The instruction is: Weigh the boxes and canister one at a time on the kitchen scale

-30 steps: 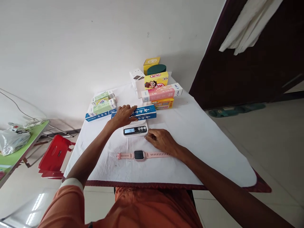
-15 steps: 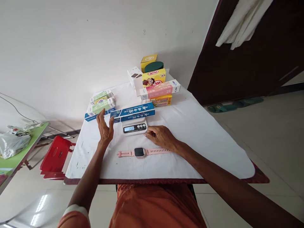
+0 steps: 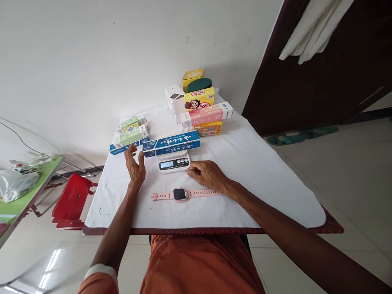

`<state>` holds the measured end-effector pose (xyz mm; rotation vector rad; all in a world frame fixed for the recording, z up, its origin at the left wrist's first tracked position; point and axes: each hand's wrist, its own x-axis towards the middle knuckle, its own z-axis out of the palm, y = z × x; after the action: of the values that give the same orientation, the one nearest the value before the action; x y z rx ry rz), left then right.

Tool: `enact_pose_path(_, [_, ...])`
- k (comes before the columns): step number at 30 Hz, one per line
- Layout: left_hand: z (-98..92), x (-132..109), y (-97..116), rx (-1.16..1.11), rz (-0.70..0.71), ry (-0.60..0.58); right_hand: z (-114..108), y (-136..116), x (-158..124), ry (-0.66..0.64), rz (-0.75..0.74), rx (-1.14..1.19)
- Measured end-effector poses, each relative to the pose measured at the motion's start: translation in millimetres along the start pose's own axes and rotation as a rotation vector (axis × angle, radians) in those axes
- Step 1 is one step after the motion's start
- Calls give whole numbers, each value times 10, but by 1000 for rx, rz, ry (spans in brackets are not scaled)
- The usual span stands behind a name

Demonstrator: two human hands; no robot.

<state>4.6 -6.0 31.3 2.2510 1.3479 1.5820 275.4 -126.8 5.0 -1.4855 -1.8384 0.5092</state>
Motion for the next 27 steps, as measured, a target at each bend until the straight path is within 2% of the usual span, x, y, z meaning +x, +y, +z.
enact_pose_path(11, [11, 3, 37, 26, 32, -25, 32, 29, 15, 12, -7, -7])
enact_pose_path(14, [-10, 78, 101, 50, 72, -72, 30, 31, 14, 9, -9, -20])
enact_pose_path(17, [3, 274, 211, 136, 179, -262, 22, 18, 17, -3, -1, -27])
enact_pose_path(19, [58, 450, 285, 209, 250, -472, 14, 2, 19, -8, 6, -42])
enact_pose_path(22, [199, 705, 350, 278, 285, -757, -2, -27, 16, -12, 4, -76])
enact_pose_path(24, [295, 840, 358, 295, 283, -871, -18, -47, 8, -22, -12, -99])
enact_pose_path(27, [378, 985, 377, 292, 304, -961, -47, -75, -8, -42, -43, -134])
